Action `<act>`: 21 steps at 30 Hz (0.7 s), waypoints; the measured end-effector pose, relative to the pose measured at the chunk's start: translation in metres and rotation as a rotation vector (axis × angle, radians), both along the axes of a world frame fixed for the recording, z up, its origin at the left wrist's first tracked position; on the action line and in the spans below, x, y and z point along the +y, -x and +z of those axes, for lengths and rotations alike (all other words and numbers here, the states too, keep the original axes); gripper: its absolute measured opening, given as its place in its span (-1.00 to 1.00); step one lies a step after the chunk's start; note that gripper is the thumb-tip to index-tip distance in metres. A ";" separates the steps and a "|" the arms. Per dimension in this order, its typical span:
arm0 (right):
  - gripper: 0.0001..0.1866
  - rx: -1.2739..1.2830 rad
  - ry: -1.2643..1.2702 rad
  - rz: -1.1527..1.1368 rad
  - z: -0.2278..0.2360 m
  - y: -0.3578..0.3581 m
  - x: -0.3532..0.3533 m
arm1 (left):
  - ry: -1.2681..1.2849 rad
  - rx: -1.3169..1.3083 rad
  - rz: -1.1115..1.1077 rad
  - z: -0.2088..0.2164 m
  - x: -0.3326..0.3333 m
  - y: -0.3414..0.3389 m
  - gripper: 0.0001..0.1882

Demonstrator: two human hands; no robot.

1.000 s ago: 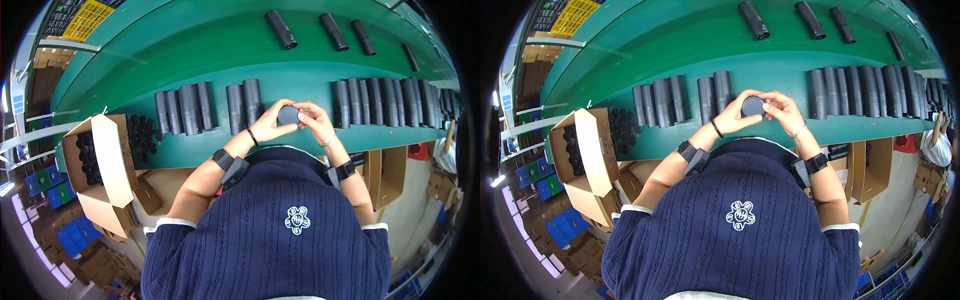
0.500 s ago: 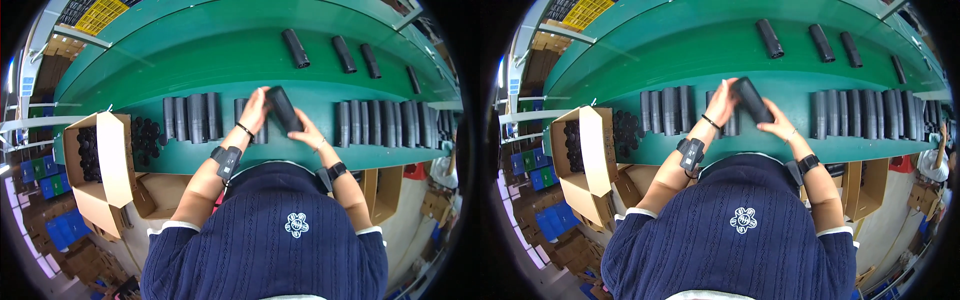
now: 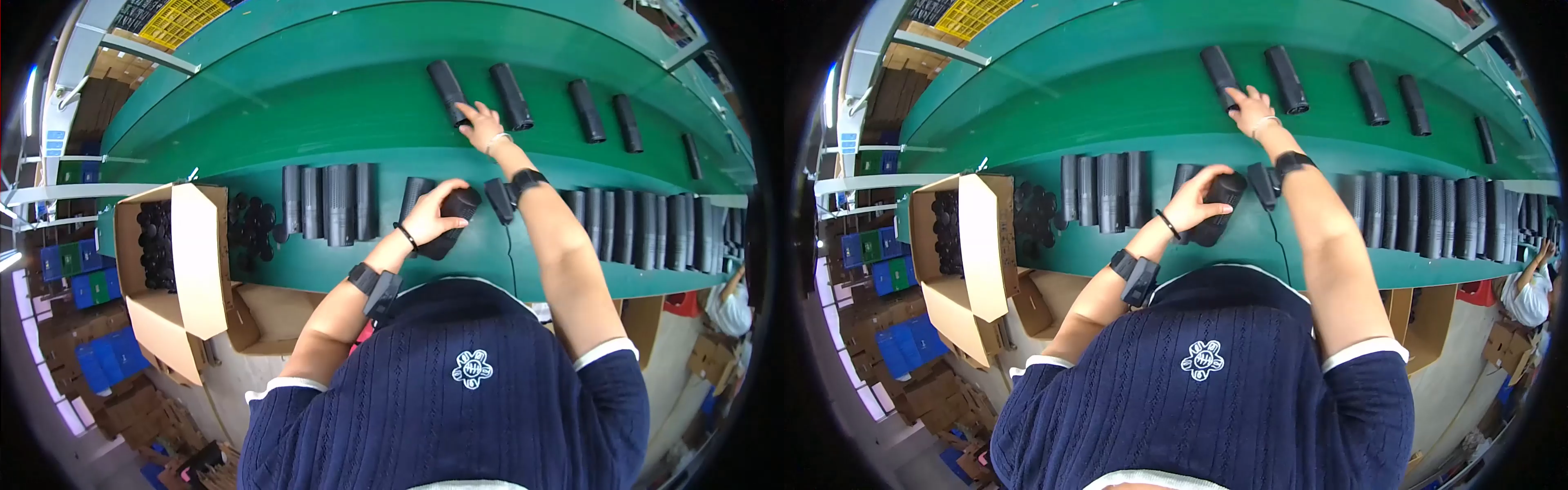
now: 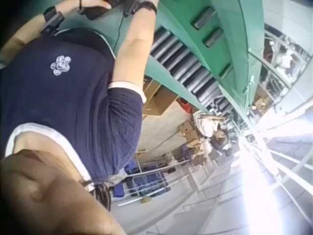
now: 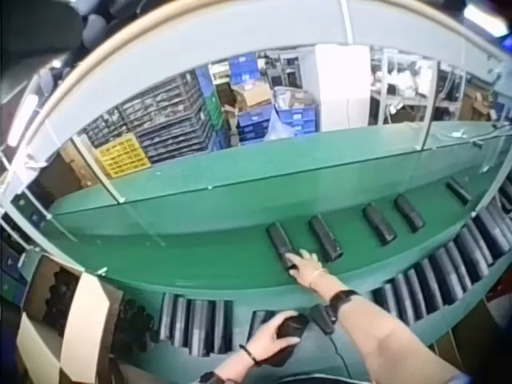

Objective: The person removes black cylinders from a box, fits caps onto them by hand, and places the assembled units onto a green surface. After capping several units, the person gathers them and places them back into a box.

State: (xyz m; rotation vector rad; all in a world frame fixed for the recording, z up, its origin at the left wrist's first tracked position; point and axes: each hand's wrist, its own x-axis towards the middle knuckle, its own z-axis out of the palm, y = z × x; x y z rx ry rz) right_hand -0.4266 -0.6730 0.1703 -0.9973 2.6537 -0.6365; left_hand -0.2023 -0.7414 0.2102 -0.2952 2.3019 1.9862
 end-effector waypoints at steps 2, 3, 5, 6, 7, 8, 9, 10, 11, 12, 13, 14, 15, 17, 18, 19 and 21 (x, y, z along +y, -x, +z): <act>-0.73 -0.152 0.380 0.036 0.000 -0.004 0.025 | -0.526 0.047 0.010 0.020 0.004 -0.008 -0.17; -0.73 -0.712 0.434 0.056 0.023 -0.018 0.031 | -0.530 0.043 0.042 0.016 0.004 -0.015 -0.17; -0.73 -1.108 0.493 0.079 0.054 -0.057 0.064 | -0.389 0.147 0.071 0.006 0.005 -0.021 -0.21; -0.74 -1.205 0.520 0.099 0.066 -0.076 0.079 | -0.306 0.172 -0.007 0.005 0.005 -0.020 -0.22; -0.73 -1.259 0.519 0.081 0.067 -0.091 0.092 | -0.313 0.165 -0.011 0.006 0.005 -0.019 -0.22; -0.71 -1.273 0.592 0.037 0.066 -0.103 0.099 | -0.226 0.177 -0.044 0.007 0.006 -0.020 -0.25; -0.68 -1.283 0.668 -0.012 0.065 -0.114 0.106 | -0.140 0.190 -0.082 0.010 0.009 -0.020 -0.27; -0.68 -1.285 0.667 -0.021 0.066 -0.122 0.110 | -0.116 0.173 -0.110 0.017 0.012 -0.021 -0.29; -0.69 -1.262 0.730 -0.072 0.067 -0.129 0.114 | -0.121 0.169 -0.113 0.015 0.017 -0.024 -0.29; -0.70 -1.236 0.796 -0.122 0.067 -0.134 0.115 | -0.143 0.161 -0.097 0.016 0.021 -0.026 -0.31; -0.70 -1.237 0.797 -0.126 0.067 -0.139 0.114 | -0.164 0.153 -0.079 0.017 0.024 -0.028 -0.32; -0.71 -1.240 0.833 -0.136 0.065 -0.143 0.112 | -0.273 0.128 -0.047 0.018 0.026 -0.028 -0.35; -0.72 -1.242 0.868 -0.148 0.064 -0.148 0.111 | -0.275 0.127 -0.048 0.014 0.026 -0.030 -0.35; -0.75 -1.174 0.853 -0.117 0.061 -0.149 0.108 | -0.284 0.178 -0.035 0.006 0.025 -0.032 -0.40; -0.77 -1.105 0.839 -0.088 0.060 -0.147 0.108 | -0.309 0.161 -0.020 0.008 0.023 -0.029 -0.42; -0.77 -1.103 0.840 -0.088 0.058 -0.148 0.105 | -0.370 0.094 0.000 0.010 0.020 -0.028 -0.44; -0.80 -1.107 0.872 -0.124 0.052 -0.149 0.096 | -0.477 0.014 0.035 0.013 0.009 -0.025 -0.46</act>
